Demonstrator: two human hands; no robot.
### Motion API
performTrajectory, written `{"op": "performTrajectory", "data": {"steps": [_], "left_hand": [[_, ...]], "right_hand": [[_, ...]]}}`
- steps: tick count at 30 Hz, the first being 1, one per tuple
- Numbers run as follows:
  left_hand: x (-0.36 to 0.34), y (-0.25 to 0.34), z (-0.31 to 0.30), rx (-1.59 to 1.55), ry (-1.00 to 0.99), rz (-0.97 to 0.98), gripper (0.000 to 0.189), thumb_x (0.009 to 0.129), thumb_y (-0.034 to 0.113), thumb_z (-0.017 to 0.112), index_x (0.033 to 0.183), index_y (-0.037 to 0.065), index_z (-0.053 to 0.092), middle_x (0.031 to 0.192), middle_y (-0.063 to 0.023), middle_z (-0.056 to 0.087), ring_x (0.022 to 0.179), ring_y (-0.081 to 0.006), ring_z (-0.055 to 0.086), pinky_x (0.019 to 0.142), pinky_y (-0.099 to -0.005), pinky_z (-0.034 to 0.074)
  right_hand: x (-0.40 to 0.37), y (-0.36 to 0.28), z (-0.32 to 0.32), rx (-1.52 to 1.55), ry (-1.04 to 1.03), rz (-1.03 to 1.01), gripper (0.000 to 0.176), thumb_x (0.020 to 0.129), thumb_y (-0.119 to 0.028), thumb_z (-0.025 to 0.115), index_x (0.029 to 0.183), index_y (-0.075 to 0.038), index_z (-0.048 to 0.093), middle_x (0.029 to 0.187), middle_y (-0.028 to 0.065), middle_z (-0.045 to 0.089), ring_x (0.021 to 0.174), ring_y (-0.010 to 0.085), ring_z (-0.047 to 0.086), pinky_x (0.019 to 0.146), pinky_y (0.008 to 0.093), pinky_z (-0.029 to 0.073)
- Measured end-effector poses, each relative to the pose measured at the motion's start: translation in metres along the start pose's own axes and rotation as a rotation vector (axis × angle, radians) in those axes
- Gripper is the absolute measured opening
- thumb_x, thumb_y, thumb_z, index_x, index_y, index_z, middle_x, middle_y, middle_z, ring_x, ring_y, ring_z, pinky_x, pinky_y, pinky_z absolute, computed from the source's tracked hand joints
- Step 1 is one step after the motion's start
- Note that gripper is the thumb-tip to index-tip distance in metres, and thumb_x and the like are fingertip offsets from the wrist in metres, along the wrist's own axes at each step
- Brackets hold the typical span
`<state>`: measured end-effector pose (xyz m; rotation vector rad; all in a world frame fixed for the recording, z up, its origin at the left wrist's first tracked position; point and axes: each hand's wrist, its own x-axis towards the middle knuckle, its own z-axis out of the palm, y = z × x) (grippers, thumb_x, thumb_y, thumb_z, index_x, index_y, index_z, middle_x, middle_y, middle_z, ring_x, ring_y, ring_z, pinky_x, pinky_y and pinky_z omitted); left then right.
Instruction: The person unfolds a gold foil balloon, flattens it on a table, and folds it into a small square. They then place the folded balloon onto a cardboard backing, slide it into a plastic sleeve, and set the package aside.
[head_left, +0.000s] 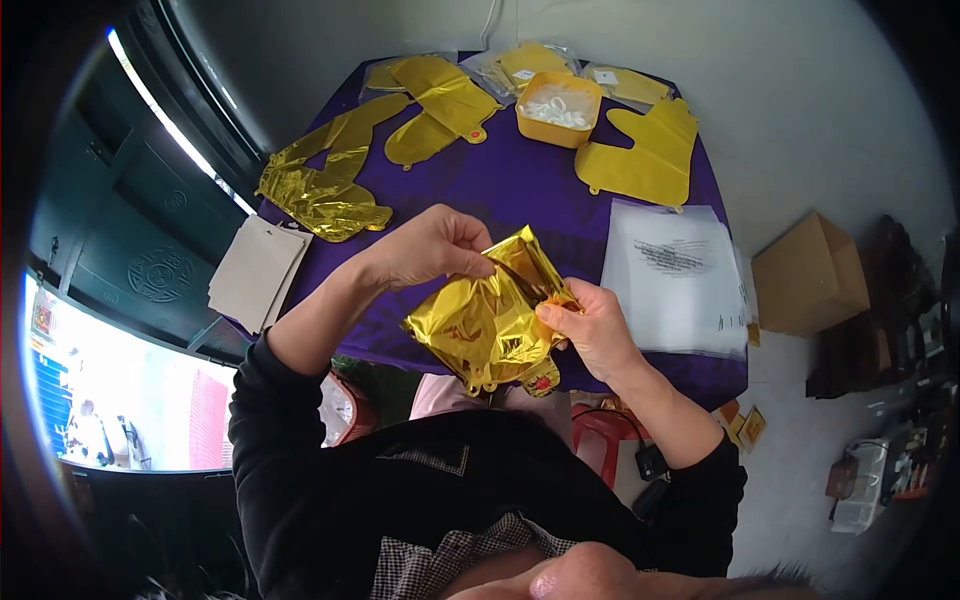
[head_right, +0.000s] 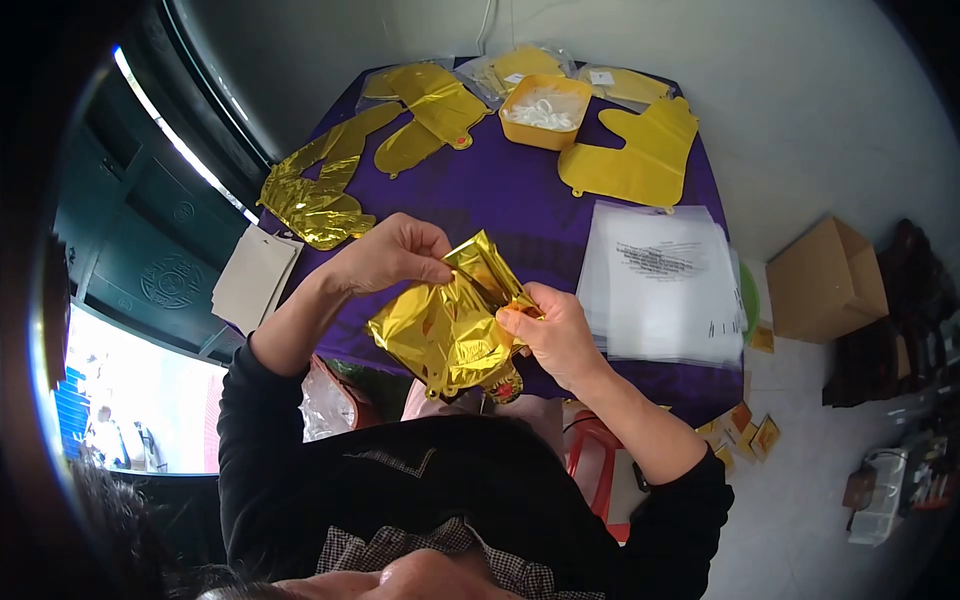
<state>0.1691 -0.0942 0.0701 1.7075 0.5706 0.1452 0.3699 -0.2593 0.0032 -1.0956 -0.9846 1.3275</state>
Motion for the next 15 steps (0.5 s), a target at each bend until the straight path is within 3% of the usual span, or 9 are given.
{"op": "performTrajectory", "data": {"steps": [2, 4, 5, 6, 8, 12, 14, 15], "left_hand": [[-0.001, -0.002, -0.004, -0.076, 0.069, 0.021, 0.022, 0.084, 0.017, 0.078, 0.091, -0.001, 0.068, 0.074, 0.0029, 0.061, 0.064, -0.0041, 0.051, 0.058, -0.0209, 0.039], [-0.007, -0.009, -0.019, -0.301, -0.031, -0.041, 0.028, 0.081, 0.022, 0.080, 0.093, -0.001, 0.068, 0.077, 0.0005, 0.063, 0.067, -0.0057, 0.054, 0.059, -0.0208, 0.042], [-0.011, -0.010, -0.021, -0.261, -0.074, -0.103, 0.040, 0.078, 0.027, 0.083, 0.100, -0.002, 0.066, 0.081, -0.0013, 0.065, 0.072, -0.0066, 0.058, 0.062, -0.0209, 0.044], [-0.012, -0.012, -0.014, -0.087, -0.051, -0.013, 0.036, 0.081, 0.024, 0.080, 0.102, -0.002, 0.066, 0.083, -0.0029, 0.067, 0.076, -0.0077, 0.062, 0.064, -0.0223, 0.048], [-0.019, -0.009, -0.014, -0.089, -0.095, -0.078, 0.030, 0.083, 0.018, 0.078, 0.102, -0.002, 0.066, 0.085, -0.0037, 0.067, 0.079, -0.0094, 0.064, 0.066, -0.0267, 0.051], [-0.020, -0.017, -0.019, -0.037, -0.101, -0.110, 0.032, 0.089, 0.026, 0.072, 0.106, -0.001, 0.065, 0.092, -0.0050, 0.069, 0.086, -0.0132, 0.066, 0.080, -0.0280, 0.053], [-0.018, -0.034, -0.016, -0.506, 0.209, 0.141, 0.035, 0.097, 0.033, 0.059, 0.105, 0.000, 0.065, 0.093, -0.0081, 0.069, 0.086, -0.0149, 0.065, 0.071, -0.0326, 0.053], [-0.017, -0.034, -0.011, -0.809, 0.165, 0.238, 0.041, 0.101, 0.040, 0.050, 0.105, 0.001, 0.065, 0.095, -0.0087, 0.068, 0.088, -0.0160, 0.064, 0.071, -0.0320, 0.052]], "right_hand": [[0.003, 0.002, -0.001, 0.018, 0.011, -0.002, 0.018, 0.091, -0.015, 0.070, 0.100, 0.000, 0.064, 0.081, 0.0008, 0.062, 0.066, 0.0057, 0.053, 0.056, 0.0215, 0.043], [0.005, 0.006, -0.002, 0.100, 0.101, -0.109, 0.017, 0.091, -0.014, 0.069, 0.101, -0.001, 0.064, 0.082, 0.0003, 0.063, 0.067, 0.0055, 0.054, 0.057, 0.0216, 0.044], [0.006, 0.006, -0.007, 0.084, 0.096, -0.112, 0.016, 0.091, -0.014, 0.069, 0.102, -0.002, 0.065, 0.082, -0.0001, 0.063, 0.066, 0.0054, 0.054, 0.056, 0.0212, 0.044], [0.006, 0.006, -0.010, 0.083, 0.099, -0.115, 0.016, 0.091, -0.014, 0.069, 0.102, -0.002, 0.065, 0.082, -0.0001, 0.063, 0.066, 0.0054, 0.054, 0.056, 0.0212, 0.044], [0.007, 0.008, -0.013, 0.089, 0.105, -0.109, 0.014, 0.091, -0.013, 0.069, 0.101, -0.004, 0.065, 0.081, -0.0003, 0.063, 0.065, 0.0055, 0.055, 0.055, 0.0208, 0.045], [0.010, 0.006, -0.008, 0.116, 0.137, -0.097, 0.014, 0.092, -0.015, 0.068, 0.101, -0.005, 0.065, 0.081, -0.0003, 0.063, 0.063, 0.0056, 0.055, 0.054, 0.0201, 0.044], [0.013, 0.006, -0.005, 0.171, 0.175, -0.132, 0.014, 0.092, -0.015, 0.068, 0.101, -0.005, 0.064, 0.081, -0.0002, 0.063, 0.064, 0.0061, 0.055, 0.054, 0.0207, 0.045], [0.014, 0.006, -0.004, 0.228, 0.212, -0.166, 0.015, 0.092, -0.016, 0.068, 0.101, -0.005, 0.064, 0.081, -0.0001, 0.063, 0.064, 0.0066, 0.056, 0.055, 0.0214, 0.045]]}}
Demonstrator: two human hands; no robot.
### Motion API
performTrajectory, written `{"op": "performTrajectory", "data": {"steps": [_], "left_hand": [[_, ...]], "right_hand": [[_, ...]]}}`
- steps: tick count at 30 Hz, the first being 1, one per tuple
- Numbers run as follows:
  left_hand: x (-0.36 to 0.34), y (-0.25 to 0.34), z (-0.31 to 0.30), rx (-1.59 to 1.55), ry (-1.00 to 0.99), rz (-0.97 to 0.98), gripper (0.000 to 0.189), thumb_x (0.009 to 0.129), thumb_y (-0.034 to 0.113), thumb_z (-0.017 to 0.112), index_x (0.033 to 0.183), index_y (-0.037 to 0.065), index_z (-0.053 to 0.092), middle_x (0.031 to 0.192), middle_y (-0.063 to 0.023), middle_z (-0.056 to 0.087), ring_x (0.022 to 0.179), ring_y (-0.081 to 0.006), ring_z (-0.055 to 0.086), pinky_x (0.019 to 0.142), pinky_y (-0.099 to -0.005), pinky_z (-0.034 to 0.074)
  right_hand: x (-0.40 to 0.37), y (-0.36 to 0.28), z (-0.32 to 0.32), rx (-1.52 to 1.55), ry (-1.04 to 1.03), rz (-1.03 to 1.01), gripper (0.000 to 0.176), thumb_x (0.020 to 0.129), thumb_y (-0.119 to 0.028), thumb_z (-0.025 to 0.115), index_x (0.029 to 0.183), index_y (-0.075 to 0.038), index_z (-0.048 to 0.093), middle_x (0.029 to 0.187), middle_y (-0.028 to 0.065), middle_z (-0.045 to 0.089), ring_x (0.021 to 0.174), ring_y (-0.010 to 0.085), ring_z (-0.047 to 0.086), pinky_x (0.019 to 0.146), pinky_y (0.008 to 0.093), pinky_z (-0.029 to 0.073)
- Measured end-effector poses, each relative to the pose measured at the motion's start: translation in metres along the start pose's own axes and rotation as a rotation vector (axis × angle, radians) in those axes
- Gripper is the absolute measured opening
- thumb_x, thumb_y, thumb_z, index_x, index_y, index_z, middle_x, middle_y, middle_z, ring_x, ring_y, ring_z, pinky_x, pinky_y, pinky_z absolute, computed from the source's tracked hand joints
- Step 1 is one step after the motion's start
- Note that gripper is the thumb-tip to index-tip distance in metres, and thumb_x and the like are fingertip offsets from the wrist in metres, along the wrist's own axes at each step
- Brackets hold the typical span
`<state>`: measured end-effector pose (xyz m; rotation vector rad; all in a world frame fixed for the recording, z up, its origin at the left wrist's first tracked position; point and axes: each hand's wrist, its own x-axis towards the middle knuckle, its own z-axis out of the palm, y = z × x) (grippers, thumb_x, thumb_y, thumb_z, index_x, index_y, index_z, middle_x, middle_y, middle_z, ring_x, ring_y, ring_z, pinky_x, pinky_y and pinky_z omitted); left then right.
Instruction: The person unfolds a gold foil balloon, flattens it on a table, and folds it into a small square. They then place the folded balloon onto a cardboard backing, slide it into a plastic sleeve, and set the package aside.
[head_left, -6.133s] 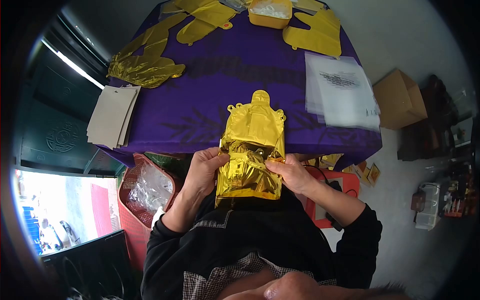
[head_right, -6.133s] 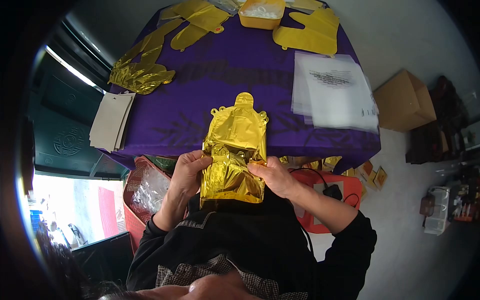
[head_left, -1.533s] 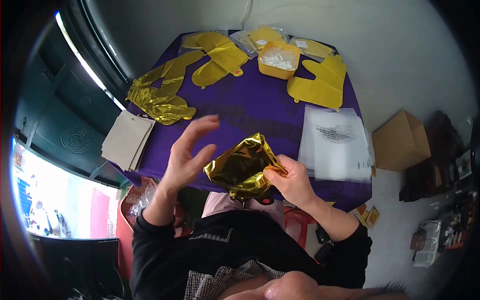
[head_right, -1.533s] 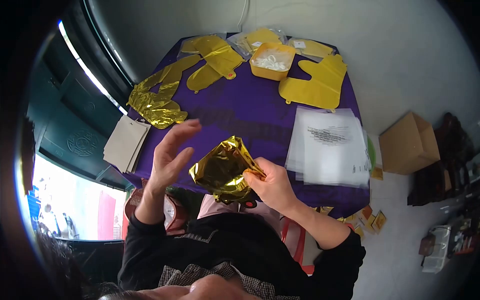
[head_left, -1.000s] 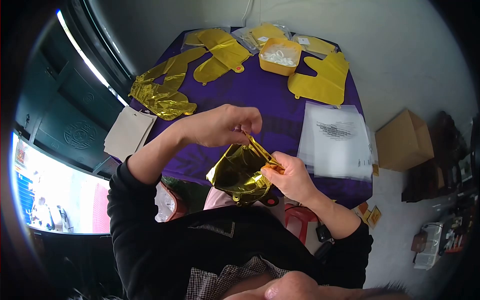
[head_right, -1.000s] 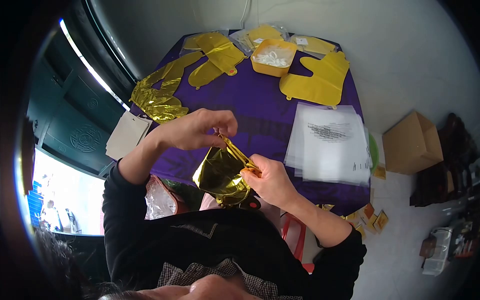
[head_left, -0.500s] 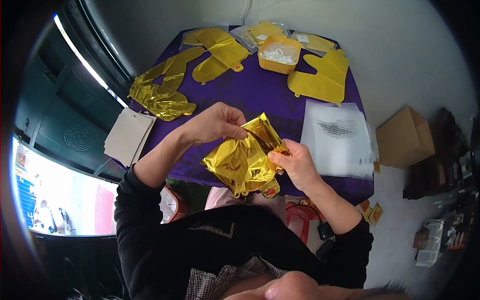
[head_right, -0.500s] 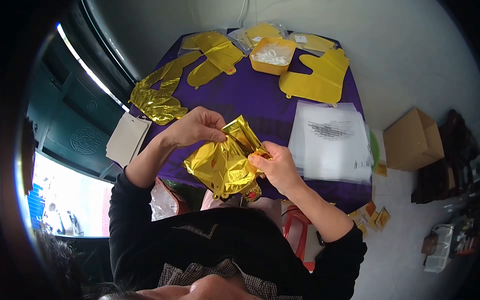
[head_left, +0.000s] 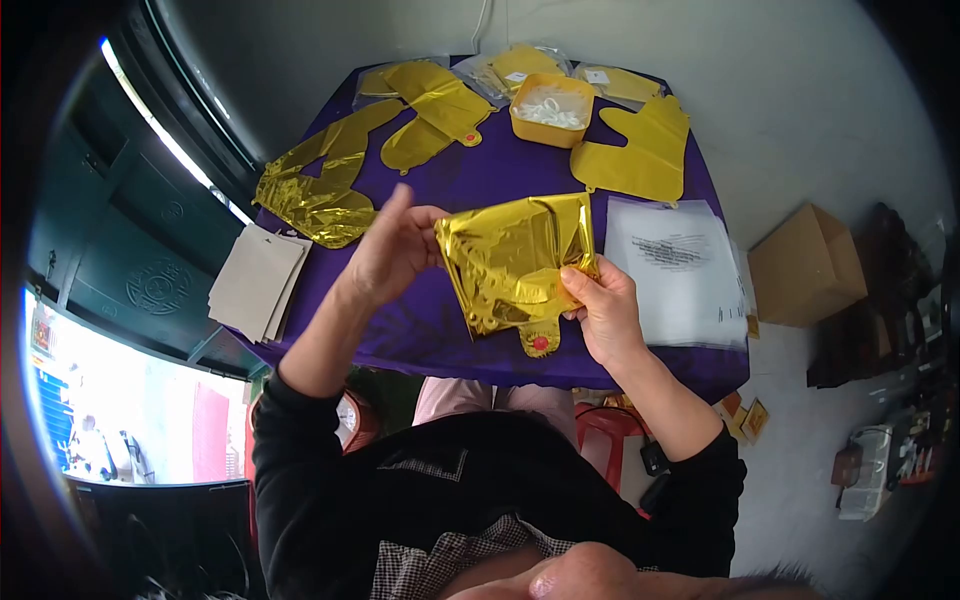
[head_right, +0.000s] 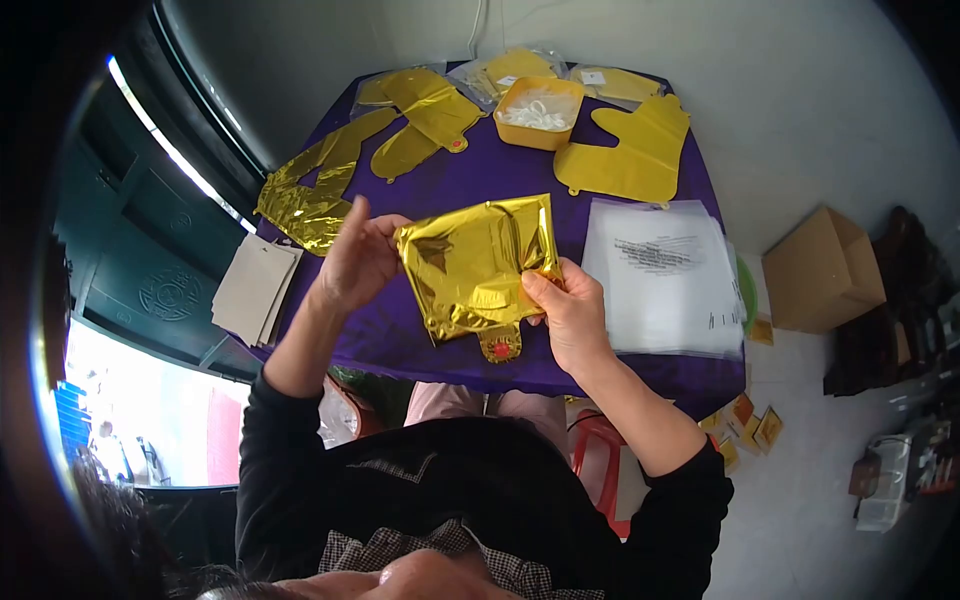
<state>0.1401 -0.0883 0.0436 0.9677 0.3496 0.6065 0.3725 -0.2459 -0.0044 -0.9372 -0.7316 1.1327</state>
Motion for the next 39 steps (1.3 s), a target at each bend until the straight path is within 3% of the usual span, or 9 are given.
{"op": "performTrajectory", "data": {"steps": [1, 4, 7, 9, 13, 18, 28, 34, 39], "left_hand": [[-0.003, -0.003, 0.004, -0.100, 0.036, 0.041, 0.032, 0.101, 0.029, 0.051, 0.109, 0.000, 0.062, 0.099, -0.0095, 0.067, 0.091, -0.0166, 0.064, 0.076, -0.0319, 0.052], [-0.018, -0.047, 0.003, 0.614, 0.462, 0.516, 0.035, 0.085, -0.006, 0.049, 0.120, -0.003, 0.052, 0.121, -0.0139, 0.059, 0.097, -0.0182, 0.062, 0.086, -0.0317, 0.052], [-0.035, -0.065, 0.021, 1.522, 0.565, 1.119, 0.055, 0.071, -0.006, 0.058, 0.126, 0.002, 0.050, 0.135, -0.0249, 0.044, 0.123, -0.0385, 0.048, 0.103, -0.0498, 0.042], [-0.040, -0.084, 0.023, 1.755, 0.451, 1.211, 0.060, 0.069, -0.001, 0.064, 0.127, 0.006, 0.052, 0.139, -0.0269, 0.040, 0.133, -0.0470, 0.037, 0.110, -0.0605, 0.030], [-0.041, -0.094, 0.049, 1.927, 0.257, 1.095, 0.062, 0.071, 0.015, 0.075, 0.129, 0.015, 0.054, 0.141, -0.0144, 0.049, 0.138, -0.0382, 0.032, 0.116, -0.0633, 0.008], [-0.042, -0.087, 0.072, 1.860, 0.209, 0.973, 0.046, 0.071, 0.006, 0.074, 0.115, 0.011, 0.061, 0.121, -0.0038, 0.065, 0.125, -0.0293, 0.049, 0.116, -0.0622, 0.007], [-0.029, -0.089, 0.078, 1.545, 0.313, 0.860, 0.027, 0.074, 0.003, 0.075, 0.098, 0.008, 0.065, 0.087, -0.0029, 0.066, 0.097, -0.0236, 0.060, 0.113, -0.0591, 0.019], [-0.023, -0.088, 0.091, 1.591, 0.632, 0.974, 0.034, 0.071, 0.009, 0.081, 0.098, 0.007, 0.060, 0.095, -0.0067, 0.060, 0.088, -0.0274, 0.057, 0.085, -0.0434, 0.037], [-0.021, -0.098, 0.085, 1.557, 0.541, 0.951, 0.028, 0.074, 0.004, 0.077, 0.096, 0.006, 0.061, 0.086, -0.0080, 0.059, 0.077, -0.0276, 0.056, 0.073, -0.0383, 0.042]], "right_hand": [[0.001, 0.000, 0.001, 0.003, 0.006, -0.008, 0.015, 0.092, -0.016, 0.068, 0.101, -0.005, 0.064, 0.081, -0.0001, 0.063, 0.064, 0.0066, 0.056, 0.055, 0.0214, 0.045], [0.004, 0.000, 0.000, 0.059, 0.084, -0.060, 0.014, 0.092, -0.016, 0.068, 0.101, -0.006, 0.064, 0.082, 0.0007, 0.064, 0.065, 0.0080, 0.057, 0.056, 0.0234, 0.045], [0.005, 0.000, -0.002, 0.094, 0.125, -0.084, 0.015, 0.092, -0.015, 0.067, 0.102, -0.005, 0.063, 0.084, 0.0021, 0.065, 0.067, 0.0091, 0.058, 0.056, 0.0250, 0.044], [0.004, 0.000, 0.001, 0.057, 0.145, -0.071, 0.015, 0.092, -0.015, 0.067, 0.102, -0.004, 0.063, 0.087, 0.0028, 0.066, 0.068, 0.0097, 0.060, 0.058, 0.0250, 0.047], [0.002, 0.009, 0.009, 0.045, 0.155, -0.051, 0.015, 0.092, -0.014, 0.067, 0.102, -0.003, 0.063, 0.088, 0.0029, 0.066, 0.070, 0.0100, 0.061, 0.062, 0.0255, 0.052], [-0.002, 0.018, 0.012, 0.004, 0.134, -0.138, 0.013, 0.093, -0.011, 0.066, 0.102, -0.002, 0.062, 0.090, 0.0022, 0.065, 0.074, 0.0073, 0.062, 0.066, 0.0244, 0.054], [-0.011, 0.016, 0.012, -0.105, 0.067, -0.167, 0.010, 0.094, -0.006, 0.063, 0.101, 0.000, 0.063, 0.090, -0.0013, 0.063, 0.075, 0.0031, 0.056, 0.068, 0.0194, 0.048], [-0.020, 0.010, 0.020, -0.431, 0.069, -0.302, 0.008, 0.095, -0.007, 0.063, 0.096, 0.001, 0.063, 0.079, -0.0043, 0.058, 0.071, 0.0015, 0.049, 0.061, 0.0202, 0.043], [-0.025, 0.003, 0.032, -0.569, 0.103, -0.428, 0.010, 0.094, -0.009, 0.065, 0.094, 0.001, 0.062, 0.073, -0.0021, 0.058, 0.067, 0.0015, 0.048, 0.057, 0.0221, 0.043]]}}
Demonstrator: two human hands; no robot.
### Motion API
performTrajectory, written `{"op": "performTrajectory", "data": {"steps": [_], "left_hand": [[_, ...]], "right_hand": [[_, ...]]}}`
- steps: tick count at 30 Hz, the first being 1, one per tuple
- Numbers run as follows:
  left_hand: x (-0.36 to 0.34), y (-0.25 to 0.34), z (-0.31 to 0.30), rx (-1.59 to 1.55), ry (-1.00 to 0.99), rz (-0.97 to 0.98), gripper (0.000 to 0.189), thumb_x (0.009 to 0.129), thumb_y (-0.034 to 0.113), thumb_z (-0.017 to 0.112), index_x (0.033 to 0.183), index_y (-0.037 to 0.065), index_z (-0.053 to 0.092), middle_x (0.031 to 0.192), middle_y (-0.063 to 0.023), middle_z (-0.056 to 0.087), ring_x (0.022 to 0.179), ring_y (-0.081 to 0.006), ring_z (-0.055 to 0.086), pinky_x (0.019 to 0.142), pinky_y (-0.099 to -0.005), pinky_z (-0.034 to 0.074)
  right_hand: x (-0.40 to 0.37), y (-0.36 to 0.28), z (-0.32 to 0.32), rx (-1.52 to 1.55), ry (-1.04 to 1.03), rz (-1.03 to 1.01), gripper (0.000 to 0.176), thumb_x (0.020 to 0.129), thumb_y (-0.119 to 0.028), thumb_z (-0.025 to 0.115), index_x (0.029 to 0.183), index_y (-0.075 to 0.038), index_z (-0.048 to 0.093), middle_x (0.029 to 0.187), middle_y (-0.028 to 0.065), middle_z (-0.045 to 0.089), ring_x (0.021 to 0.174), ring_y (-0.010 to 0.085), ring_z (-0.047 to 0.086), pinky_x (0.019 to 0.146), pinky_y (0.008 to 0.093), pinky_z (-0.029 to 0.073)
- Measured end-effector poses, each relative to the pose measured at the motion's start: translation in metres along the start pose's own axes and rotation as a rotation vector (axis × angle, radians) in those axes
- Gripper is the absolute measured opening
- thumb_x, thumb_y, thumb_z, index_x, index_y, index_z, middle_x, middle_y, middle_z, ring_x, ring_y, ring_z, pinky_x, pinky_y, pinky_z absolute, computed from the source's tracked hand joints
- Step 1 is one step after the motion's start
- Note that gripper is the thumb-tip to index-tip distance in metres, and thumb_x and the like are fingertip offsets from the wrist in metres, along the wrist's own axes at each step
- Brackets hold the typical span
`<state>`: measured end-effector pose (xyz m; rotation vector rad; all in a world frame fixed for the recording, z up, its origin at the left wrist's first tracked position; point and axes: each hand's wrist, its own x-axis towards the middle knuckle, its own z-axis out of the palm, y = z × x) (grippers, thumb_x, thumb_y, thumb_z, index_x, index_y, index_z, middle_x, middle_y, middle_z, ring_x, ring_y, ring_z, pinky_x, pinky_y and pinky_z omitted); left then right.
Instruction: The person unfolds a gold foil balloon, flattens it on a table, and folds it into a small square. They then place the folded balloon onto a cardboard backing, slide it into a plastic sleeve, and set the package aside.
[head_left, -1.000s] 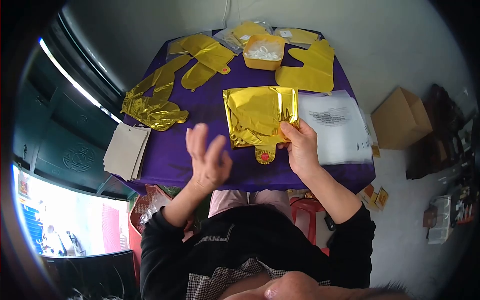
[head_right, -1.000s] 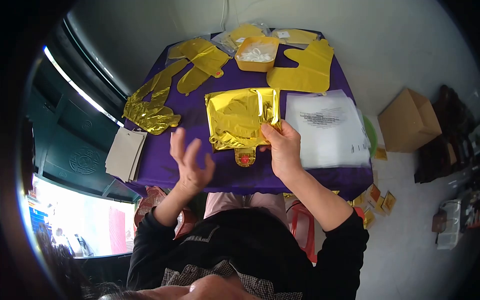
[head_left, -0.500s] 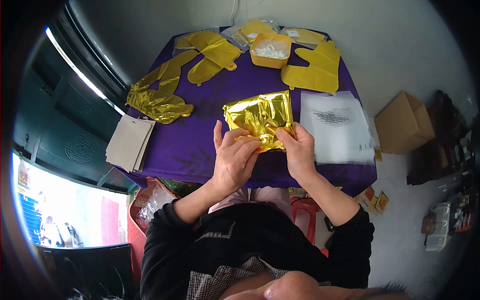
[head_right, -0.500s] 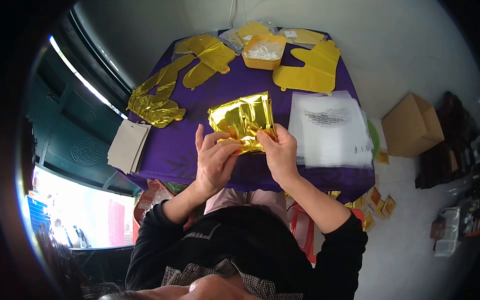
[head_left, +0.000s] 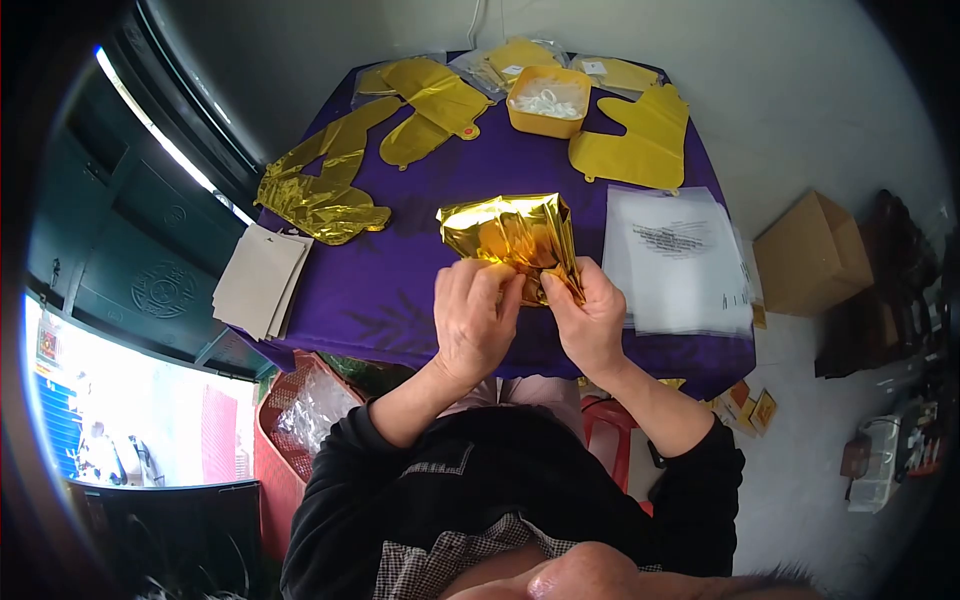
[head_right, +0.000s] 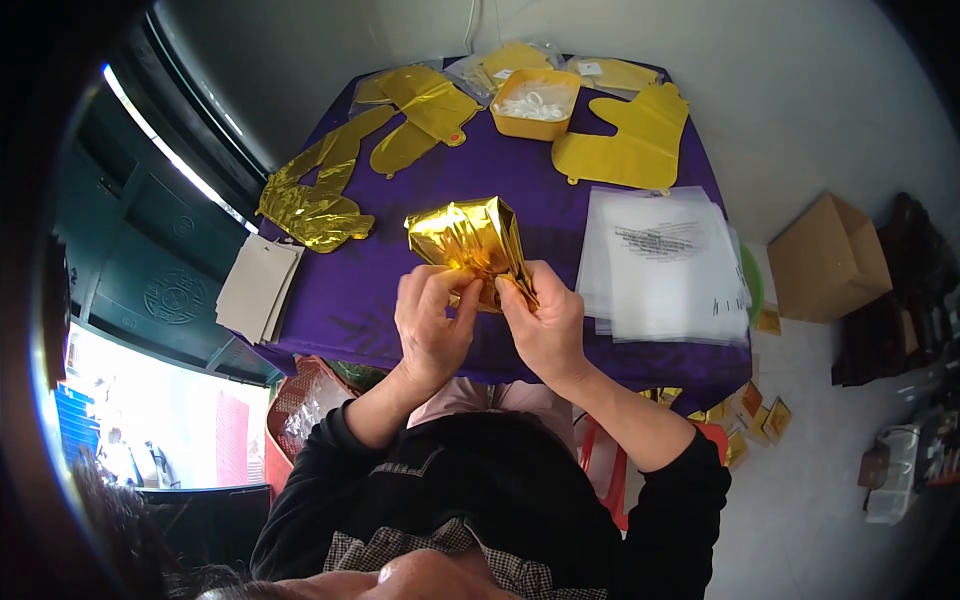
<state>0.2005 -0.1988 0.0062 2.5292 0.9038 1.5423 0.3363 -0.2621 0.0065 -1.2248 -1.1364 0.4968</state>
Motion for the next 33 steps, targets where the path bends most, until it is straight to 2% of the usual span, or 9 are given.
{"op": "performTrajectory", "data": {"steps": [4, 7, 11, 16, 22, 24, 26, 29, 33], "left_hand": [[-0.007, 0.004, 0.007, -0.156, 0.016, -0.001, 0.032, 0.077, -0.005, 0.068, 0.107, 0.000, 0.062, 0.096, -0.0146, 0.064, 0.082, -0.0328, 0.062, 0.072, -0.0363, 0.050], [-0.009, 0.013, -0.006, -0.561, -0.133, -0.215, 0.053, 0.077, 0.002, 0.062, 0.128, -0.008, 0.051, 0.122, -0.0277, 0.057, 0.114, -0.0402, 0.058, 0.099, -0.0384, 0.045], [-0.022, 0.018, -0.004, -1.340, -0.104, -0.616, 0.070, 0.087, 0.030, 0.073, 0.136, -0.008, 0.041, 0.130, -0.0115, 0.053, 0.122, -0.0211, 0.050, 0.106, -0.0350, 0.037], [-0.011, 0.015, 0.002, -1.508, 0.189, -0.847, 0.024, 0.096, 0.012, 0.062, 0.116, -0.003, 0.061, 0.110, -0.0067, 0.067, 0.095, -0.0129, 0.063, 0.085, -0.0278, 0.050], [-0.016, -0.025, -0.008, -1.577, 0.086, -0.926, 0.030, 0.095, 0.003, 0.057, 0.124, -0.003, 0.056, 0.118, -0.0154, 0.065, 0.105, -0.0236, 0.066, 0.094, -0.0373, 0.053], [-0.014, -0.034, -0.021, -1.621, -0.019, -0.995, 0.034, 0.094, 0.003, 0.057, 0.127, -0.005, 0.054, 0.121, -0.0171, 0.064, 0.109, -0.0266, 0.066, 0.096, -0.0410, 0.054], [-0.018, -0.045, -0.031, -1.657, -0.113, -1.059, 0.043, 0.092, 0.003, 0.059, 0.132, -0.006, 0.049, 0.127, -0.0191, 0.061, 0.112, -0.0299, 0.064, 0.098, -0.0434, 0.053], [-0.022, -0.049, -0.041, -1.710, -0.205, -1.110, 0.044, 0.091, 0.001, 0.059, 0.133, -0.006, 0.048, 0.128, -0.0191, 0.061, 0.112, -0.0300, 0.064, 0.099, -0.0436, 0.053], [-0.030, -0.047, -0.043, -1.741, -0.343, -1.129, 0.040, 0.091, -0.001, 0.058, 0.130, -0.006, 0.052, 0.124, -0.0177, 0.063, 0.110, -0.0275, 0.065, 0.098, -0.0421, 0.053]], "right_hand": [[0.004, -0.003, 0.000, -0.214, 0.017, -0.226, 0.009, 0.088, -0.002, 0.066, 0.096, 0.001, 0.063, 0.074, 0.0063, 0.064, 0.062, 0.0129, 0.059, 0.055, 0.0279, 0.048], [0.016, -0.002, -0.002, -0.428, 0.000, -0.683, 0.025, 0.075, 0.003, 0.067, 0.099, 0.003, 0.062, 0.091, 0.0161, 0.068, 0.075, 0.0307, 0.068, 0.063, 0.0351, 0.055], [0.018, 0.004, 0.005, -0.688, 0.004, -0.919, 0.028, 0.080, -0.005, 0.066, 0.104, 0.007, 0.062, 0.108, 0.0226, 0.067, 0.098, 0.0362, 0.068, 0.077, 0.0378, 0.057], [0.005, -0.003, 0.021, -0.857, -0.045, -0.876, 0.035, 0.083, -0.010, 0.064, 0.113, 0.008, 0.060, 0.121, 0.0264, 0.061, 0.114, 0.0405, 0.059, 0.089, 0.0425, 0.053], [-0.004, -0.015, 0.010, -0.594, -0.278, -0.702, 0.040, 0.077, -0.007, 0.066, 0.114, 0.007, 0.060, 0.123, 0.0257, 0.058, 0.119, 0.0396, 0.055, 0.099, 0.0477, 0.045], [0.001, -0.006, -0.011, -0.560, -0.158, -0.716, 0.046, 0.076, -0.005, 0.065, 0.119, 0.008, 0.057, 0.129, 0.0237, 0.056, 0.122, 0.0390, 0.054, 0.099, 0.0455, 0.046], [0.005, -0.002, -0.024, -0.421, 0.005, -0.452, 0.050, 0.085, -0.010, 0.066, 0.129, 0.008, 0.051, 0.136, 0.0217, 0.052, 0.124, 0.0355, 0.053, 0.101, 0.0426, 0.046], [0.008, 0.015, -0.039, 0.357, -0.089, 0.398, 0.062, 0.097, -0.036, 0.060, 0.137, 0.009, 0.044, 0.137, 0.0177, 0.052, 0.123, 0.0251, 0.054, 0.102, 0.0372, 0.045], [-0.003, 0.016, -0.037, 0.718, -0.428, 0.658, 0.050, 0.098, -0.026, 0.059, 0.134, 0.007, 0.050, 0.125, 0.0133, 0.062, 0.112, 0.0171, 0.061, 0.098, 0.0323, 0.048]]}}
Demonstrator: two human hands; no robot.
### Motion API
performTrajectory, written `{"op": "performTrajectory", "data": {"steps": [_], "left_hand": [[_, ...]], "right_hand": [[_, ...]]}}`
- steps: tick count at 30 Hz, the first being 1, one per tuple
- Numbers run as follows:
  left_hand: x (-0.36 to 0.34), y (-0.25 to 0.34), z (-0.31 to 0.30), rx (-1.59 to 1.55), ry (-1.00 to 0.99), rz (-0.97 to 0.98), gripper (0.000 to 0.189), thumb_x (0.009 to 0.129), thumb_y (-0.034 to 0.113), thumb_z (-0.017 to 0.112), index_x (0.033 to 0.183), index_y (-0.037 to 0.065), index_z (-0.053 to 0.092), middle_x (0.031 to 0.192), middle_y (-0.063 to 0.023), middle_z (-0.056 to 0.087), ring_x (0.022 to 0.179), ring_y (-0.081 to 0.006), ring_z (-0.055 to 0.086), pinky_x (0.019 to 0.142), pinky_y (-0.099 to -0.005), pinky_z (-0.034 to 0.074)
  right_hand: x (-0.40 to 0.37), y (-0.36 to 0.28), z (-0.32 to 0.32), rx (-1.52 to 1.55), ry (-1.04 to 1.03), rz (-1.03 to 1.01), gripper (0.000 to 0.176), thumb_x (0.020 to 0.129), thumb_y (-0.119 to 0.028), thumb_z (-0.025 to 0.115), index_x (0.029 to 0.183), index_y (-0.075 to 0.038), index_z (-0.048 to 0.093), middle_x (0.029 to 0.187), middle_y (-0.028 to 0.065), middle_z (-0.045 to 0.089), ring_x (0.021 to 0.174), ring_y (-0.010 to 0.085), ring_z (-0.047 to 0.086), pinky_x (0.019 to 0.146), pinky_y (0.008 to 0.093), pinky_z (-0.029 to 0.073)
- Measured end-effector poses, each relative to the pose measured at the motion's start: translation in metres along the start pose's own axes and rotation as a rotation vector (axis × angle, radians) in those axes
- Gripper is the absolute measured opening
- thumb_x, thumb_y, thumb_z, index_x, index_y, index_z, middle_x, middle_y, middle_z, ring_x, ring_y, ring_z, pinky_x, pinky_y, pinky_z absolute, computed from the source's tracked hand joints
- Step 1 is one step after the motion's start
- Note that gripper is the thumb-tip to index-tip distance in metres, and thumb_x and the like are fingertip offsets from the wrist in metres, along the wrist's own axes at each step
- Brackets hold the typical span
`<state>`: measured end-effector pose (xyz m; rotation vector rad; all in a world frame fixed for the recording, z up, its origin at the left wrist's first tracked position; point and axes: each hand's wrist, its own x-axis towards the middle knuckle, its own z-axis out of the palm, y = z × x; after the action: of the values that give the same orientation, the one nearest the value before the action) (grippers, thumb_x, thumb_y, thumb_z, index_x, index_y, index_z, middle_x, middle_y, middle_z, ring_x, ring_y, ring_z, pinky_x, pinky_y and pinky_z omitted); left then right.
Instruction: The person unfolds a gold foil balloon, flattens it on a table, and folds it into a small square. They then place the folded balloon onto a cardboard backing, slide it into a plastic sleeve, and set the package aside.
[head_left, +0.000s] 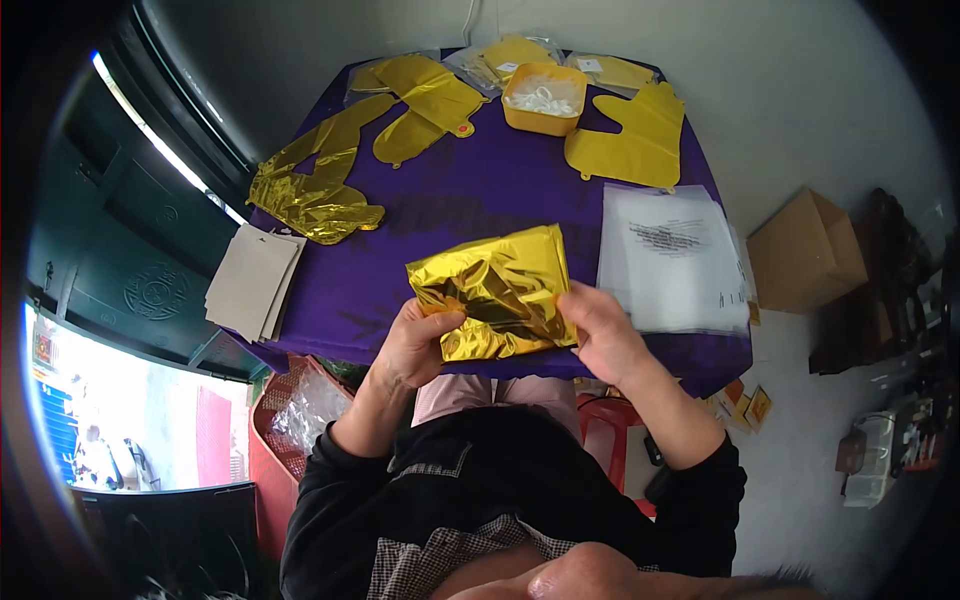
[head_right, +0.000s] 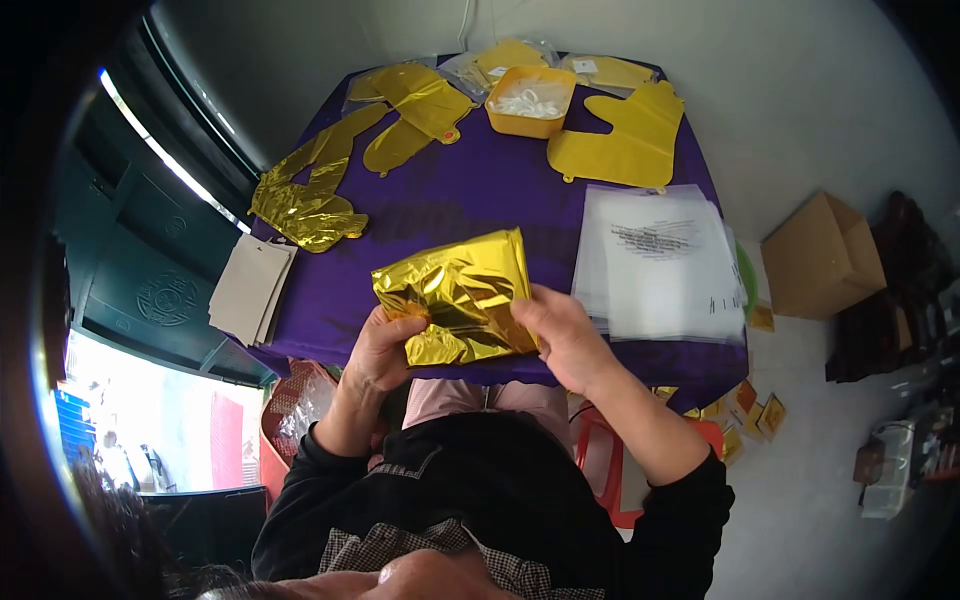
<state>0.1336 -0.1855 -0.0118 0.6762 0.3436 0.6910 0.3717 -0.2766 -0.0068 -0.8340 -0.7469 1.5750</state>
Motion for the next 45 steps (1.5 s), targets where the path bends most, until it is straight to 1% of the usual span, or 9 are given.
{"op": "performTrajectory", "data": {"steps": [4, 17, 20, 23, 35, 41, 43, 44, 45], "left_hand": [[-0.002, -0.003, -0.002, 0.059, 0.056, -0.051, 0.031, 0.091, -0.003, 0.056, 0.122, -0.007, 0.057, 0.119, -0.0167, 0.066, 0.105, -0.0246, 0.067, 0.095, -0.0395, 0.054], [0.002, -0.002, 0.000, 0.069, 0.141, -0.074, 0.028, 0.094, 0.001, 0.059, 0.120, -0.009, 0.057, 0.114, -0.0178, 0.067, 0.100, -0.0238, 0.068, 0.089, -0.0367, 0.058], [0.002, -0.002, 0.002, 0.109, 0.155, -0.041, 0.028, 0.095, 0.003, 0.059, 0.120, -0.009, 0.057, 0.114, -0.0176, 0.067, 0.099, -0.0234, 0.068, 0.088, -0.0365, 0.057], [0.002, 0.002, 0.001, 0.130, 0.120, -0.025, 0.029, 0.096, 0.007, 0.059, 0.120, -0.009, 0.057, 0.113, -0.0171, 0.067, 0.098, -0.0224, 0.068, 0.089, -0.0358, 0.056], [0.015, 0.020, 0.000, 0.728, 0.268, 0.470, 0.024, 0.099, 0.018, 0.061, 0.089, -0.003, 0.066, 0.073, 0.0037, 0.062, 0.066, -0.0020, 0.051, 0.057, -0.0191, 0.039], [0.022, 0.036, 0.028, 1.179, 0.401, 0.421, 0.015, 0.096, 0.011, 0.061, 0.093, -0.003, 0.065, 0.081, -0.0041, 0.066, 0.070, -0.0117, 0.061, 0.065, -0.0256, 0.049], [0.031, 0.042, 0.044, 1.882, 0.148, 1.104, 0.008, 0.087, 0.002, 0.064, 0.094, -0.002, 0.066, 0.091, -0.0113, 0.066, 0.082, -0.0259, 0.064, 0.072, -0.0353, 0.052], [0.033, 0.038, 0.051, 1.856, 0.066, 1.067, 0.019, 0.077, 0.005, 0.071, 0.094, 0.001, 0.064, 0.093, -0.0142, 0.063, 0.088, -0.0359, 0.060, 0.077, -0.0421, 0.051], [0.037, 0.036, 0.061, 1.871, -0.043, 1.121, 0.020, 0.076, 0.008, 0.074, 0.093, 0.000, 0.064, 0.088, -0.0117, 0.063, 0.082, -0.0315, 0.060, 0.073, -0.0391, 0.051]], "right_hand": [[-0.007, 0.009, 0.008, -0.057, 0.091, -0.091, 0.030, 0.096, -0.005, 0.058, 0.124, 0.007, 0.059, 0.118, 0.0117, 0.066, 0.107, 0.0163, 0.063, 0.096, 0.0301, 0.049], [-0.003, 0.023, 0.007, -0.139, 0.119, -0.223, 0.025, 0.097, -0.007, 0.058, 0.118, 0.006, 0.062, 0.108, 0.0084, 0.068, 0.095, 0.0104, 0.064, 0.086, 0.0266, 0.053], [-0.004, 0.023, 0.010, -0.133, 0.160, -0.283, 0.020, 0.098, -0.010, 0.059, 0.112, 0.004, 0.065, 0.090, -0.0015, 0.064, 0.076, 0.0016, 0.053, 0.069, 0.0184, 0.046], [-0.005, 0.026, 0.003, -0.112, 0.131, -0.285, 0.021, 0.096, -0.005, 0.059, 0.114, 0.005, 0.064, 0.103, 0.0072, 0.069, 0.088, 0.0092, 0.064, 0.081, 0.0251, 0.054], [-0.011, 0.033, 0.004, -0.326, 0.147, -0.286, 0.015, 0.097, -0.011, 0.061, 0.101, 0.002, 0.067, 0.078, -0.0046, 0.058, 0.066, 0.0008, 0.046, 0.058, 0.0189, 0.039], [-0.014, 0.029, 0.012, -0.356, 0.127, -0.284, 0.014, 0.098, -0.010, 0.060, 0.100, 0.003, 0.066, 0.082, -0.0036, 0.060, 0.069, 0.0007, 0.048, 0.060, 0.0186, 0.040], [-0.011, 0.036, 0.012, -0.399, 0.127, -0.271, 0.012, 0.097, -0.006, 0.058, 0.096, 0.004, 0.065, 0.081, -0.0038, 0.060, 0.071, 0.0010, 0.048, 0.061, 0.0201, 0.042], [-0.011, 0.034, 0.021, -0.444, 0.136, -0.287, 0.012, 0.097, -0.006, 0.058, 0.095, 0.004, 0.064, 0.080, -0.0045, 0.059, 0.070, 0.0015, 0.048, 0.060, 0.0210, 0.042], [-0.012, 0.033, 0.026, -0.488, 0.146, -0.303, 0.011, 0.096, -0.005, 0.058, 0.093, 0.004, 0.063, 0.078, -0.0051, 0.058, 0.070, 0.0020, 0.047, 0.059, 0.0219, 0.041]]}}
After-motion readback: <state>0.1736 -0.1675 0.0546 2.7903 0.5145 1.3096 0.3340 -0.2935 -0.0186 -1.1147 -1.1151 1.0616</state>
